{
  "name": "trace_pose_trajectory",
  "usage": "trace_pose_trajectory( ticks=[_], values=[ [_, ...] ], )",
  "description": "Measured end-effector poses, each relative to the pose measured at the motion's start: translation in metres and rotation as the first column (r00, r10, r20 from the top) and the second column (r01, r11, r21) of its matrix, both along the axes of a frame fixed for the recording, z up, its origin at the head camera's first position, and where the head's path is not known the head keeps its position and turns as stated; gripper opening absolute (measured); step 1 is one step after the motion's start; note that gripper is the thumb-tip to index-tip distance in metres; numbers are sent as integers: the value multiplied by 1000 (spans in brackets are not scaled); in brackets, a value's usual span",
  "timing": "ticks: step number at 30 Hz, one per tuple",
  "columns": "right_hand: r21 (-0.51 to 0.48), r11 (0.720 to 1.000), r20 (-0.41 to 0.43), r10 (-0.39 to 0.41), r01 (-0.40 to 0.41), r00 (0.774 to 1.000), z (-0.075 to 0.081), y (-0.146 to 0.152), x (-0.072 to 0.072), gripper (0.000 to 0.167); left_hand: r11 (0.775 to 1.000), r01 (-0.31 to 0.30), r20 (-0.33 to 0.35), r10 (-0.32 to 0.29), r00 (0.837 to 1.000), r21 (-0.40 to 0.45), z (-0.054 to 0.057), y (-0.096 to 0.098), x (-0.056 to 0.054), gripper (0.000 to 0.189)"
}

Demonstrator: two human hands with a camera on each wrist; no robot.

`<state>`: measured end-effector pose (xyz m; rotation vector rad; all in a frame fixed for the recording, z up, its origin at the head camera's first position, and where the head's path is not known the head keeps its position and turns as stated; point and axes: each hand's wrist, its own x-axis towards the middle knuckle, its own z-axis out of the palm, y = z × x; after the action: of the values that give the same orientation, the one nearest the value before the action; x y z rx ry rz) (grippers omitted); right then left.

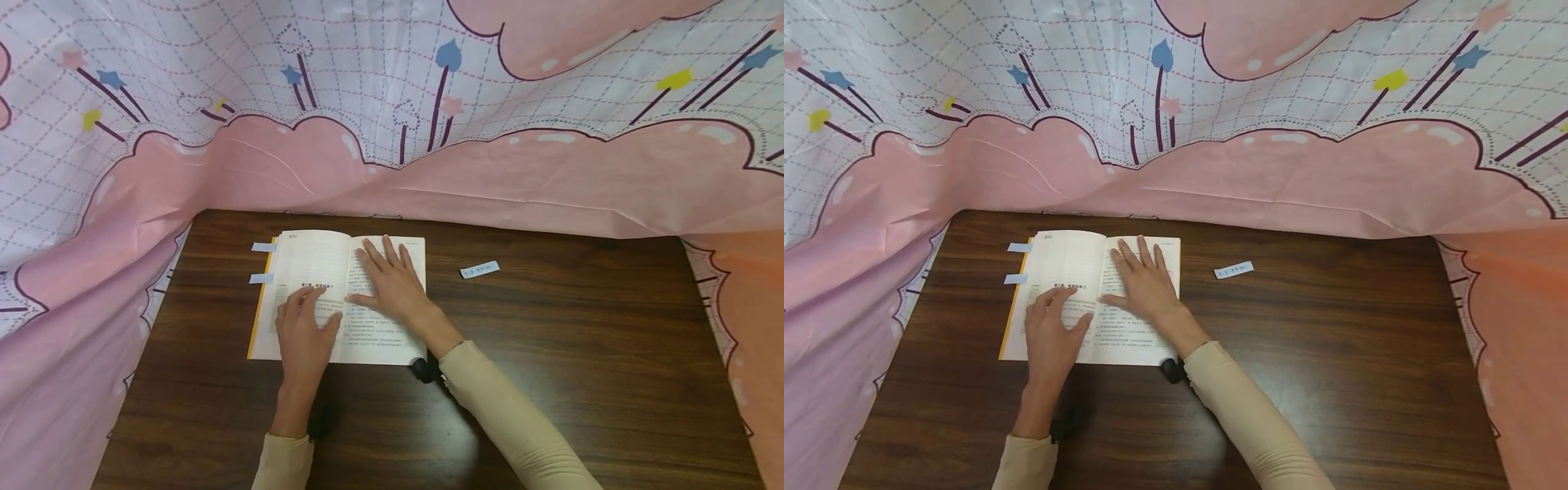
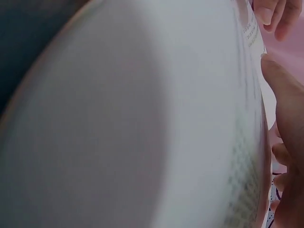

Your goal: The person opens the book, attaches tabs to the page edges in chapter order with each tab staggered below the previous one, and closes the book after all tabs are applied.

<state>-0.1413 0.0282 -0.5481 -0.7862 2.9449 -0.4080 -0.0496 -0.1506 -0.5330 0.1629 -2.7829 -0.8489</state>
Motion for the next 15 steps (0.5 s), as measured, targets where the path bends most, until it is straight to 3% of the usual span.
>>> trace_pose_trajectory(
  ticks=[9,15],
  values=[
    [7,1000,-18,7,-7,1000,0,4,1,97,1000,15,-38,-14,999,17,0,7,0,62],
    [0,1000,-14,-2,2,1000,1,9,2,95,999,32,-62,-33,998,-14,0,7,0,61]
  ],
)
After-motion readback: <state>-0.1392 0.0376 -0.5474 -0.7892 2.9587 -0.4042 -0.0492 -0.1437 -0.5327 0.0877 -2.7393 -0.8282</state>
